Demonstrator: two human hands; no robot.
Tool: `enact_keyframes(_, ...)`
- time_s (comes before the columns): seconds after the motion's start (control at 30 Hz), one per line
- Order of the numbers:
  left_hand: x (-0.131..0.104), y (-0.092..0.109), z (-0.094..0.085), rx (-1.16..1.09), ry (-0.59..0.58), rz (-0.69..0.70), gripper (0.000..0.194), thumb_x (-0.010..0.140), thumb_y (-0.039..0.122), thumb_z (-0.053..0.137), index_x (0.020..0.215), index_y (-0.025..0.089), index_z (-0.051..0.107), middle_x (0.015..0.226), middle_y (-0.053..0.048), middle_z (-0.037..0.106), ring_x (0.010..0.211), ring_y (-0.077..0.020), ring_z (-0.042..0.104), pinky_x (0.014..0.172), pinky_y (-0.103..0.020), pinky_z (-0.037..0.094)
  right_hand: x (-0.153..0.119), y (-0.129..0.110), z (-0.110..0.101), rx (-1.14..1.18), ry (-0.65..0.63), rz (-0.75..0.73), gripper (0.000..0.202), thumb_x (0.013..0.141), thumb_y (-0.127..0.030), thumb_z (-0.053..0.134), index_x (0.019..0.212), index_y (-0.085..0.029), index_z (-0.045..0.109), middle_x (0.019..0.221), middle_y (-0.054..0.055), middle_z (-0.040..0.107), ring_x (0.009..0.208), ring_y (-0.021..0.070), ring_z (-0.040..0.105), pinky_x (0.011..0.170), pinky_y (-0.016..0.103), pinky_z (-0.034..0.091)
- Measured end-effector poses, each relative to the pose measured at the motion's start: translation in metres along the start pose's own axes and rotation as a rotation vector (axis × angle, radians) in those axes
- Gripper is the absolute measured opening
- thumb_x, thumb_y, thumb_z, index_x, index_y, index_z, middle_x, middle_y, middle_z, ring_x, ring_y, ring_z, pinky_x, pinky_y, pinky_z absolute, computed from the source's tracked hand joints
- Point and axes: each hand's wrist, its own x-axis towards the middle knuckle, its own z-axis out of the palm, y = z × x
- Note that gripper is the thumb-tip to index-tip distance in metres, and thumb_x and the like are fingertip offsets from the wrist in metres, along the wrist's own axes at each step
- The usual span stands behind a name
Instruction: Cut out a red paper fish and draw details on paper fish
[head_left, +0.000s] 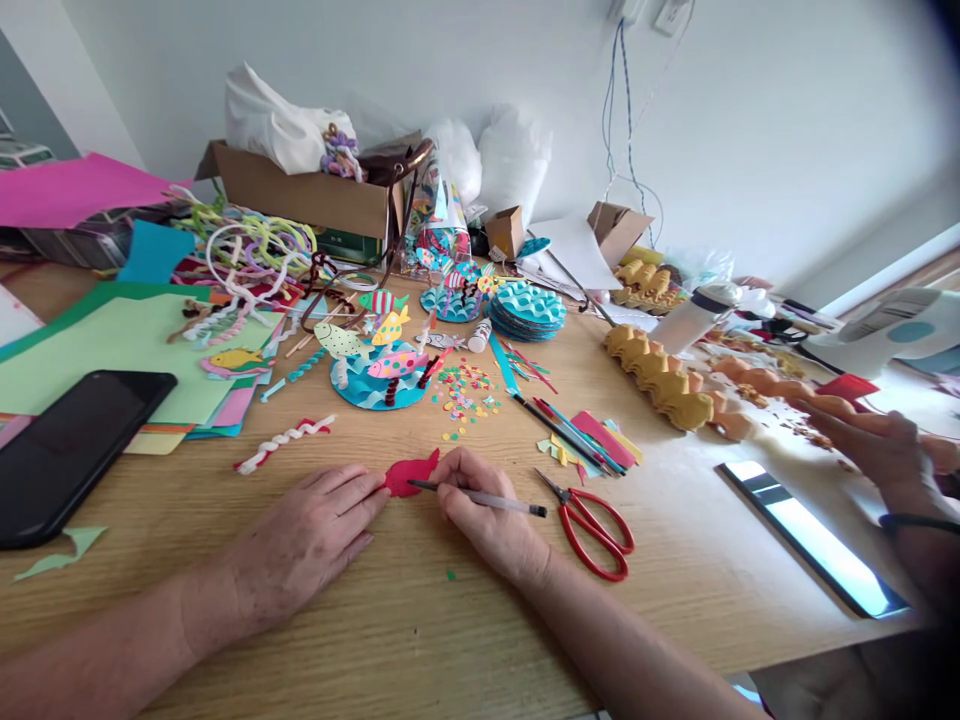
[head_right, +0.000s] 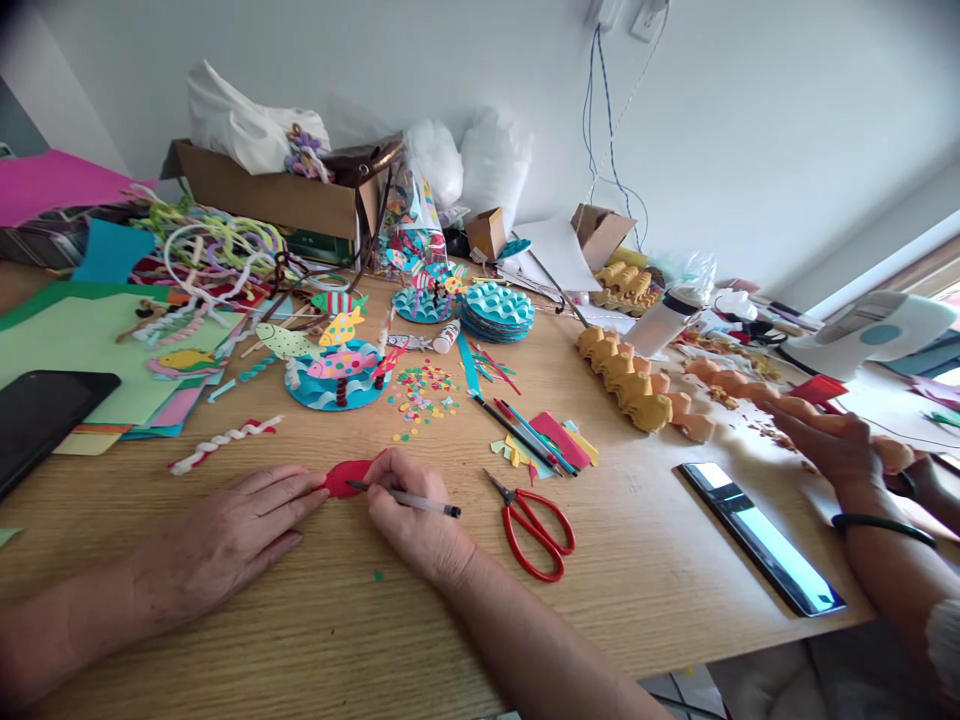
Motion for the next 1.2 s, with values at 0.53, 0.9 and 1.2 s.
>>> enact_keyframes(0.53,-0.002,-0.002,0.003,-0.052,0.023,0.005,0.034,0.095,0.017,0.041,0.121,0.020,0.064,0.112,-0.007,0.070,0.107,-0.0222,0.060,0.096,-0.037,0.051,0.001,0.002,0.005,-0.228,0.021,-0.077,0.008,0.071,-0.012,0.053,0.071,-0.020,0.055,0.057,-0.006,0.052,0.049,0.0079,0.042,0.049,0.019,0.034)
enact_keyframes(0.9,0.005,0.001,-0.002,0.042,0.038,0.052,0.033,0.094,0.013,0.039,0.114,0.017,0.065,0.108,-0.007,0.070,0.101,-0.0213,0.061,0.090,-0.034,0.052,0.002,0.001,0.006,-0.229,0.000,-0.085,0.007,0.070,-0.013,0.052,0.070,-0.020,0.054,0.057,-0.006,0.053,0.050,0.0082,0.043,0.052,0.019,0.037)
enact_keyframes(1.2,0.003,0.000,-0.001,0.037,0.021,0.053,0.034,0.095,0.015,0.037,0.116,0.016,0.064,0.110,-0.008,0.070,0.104,-0.0223,0.060,0.090,-0.035,0.053,0.002,0.000,0.005,-0.229,-0.023,-0.062,0.007,0.071,-0.013,0.052,0.071,-0.020,0.054,0.057,-0.006,0.050,0.049,0.0082,0.042,0.051,0.019,0.036)
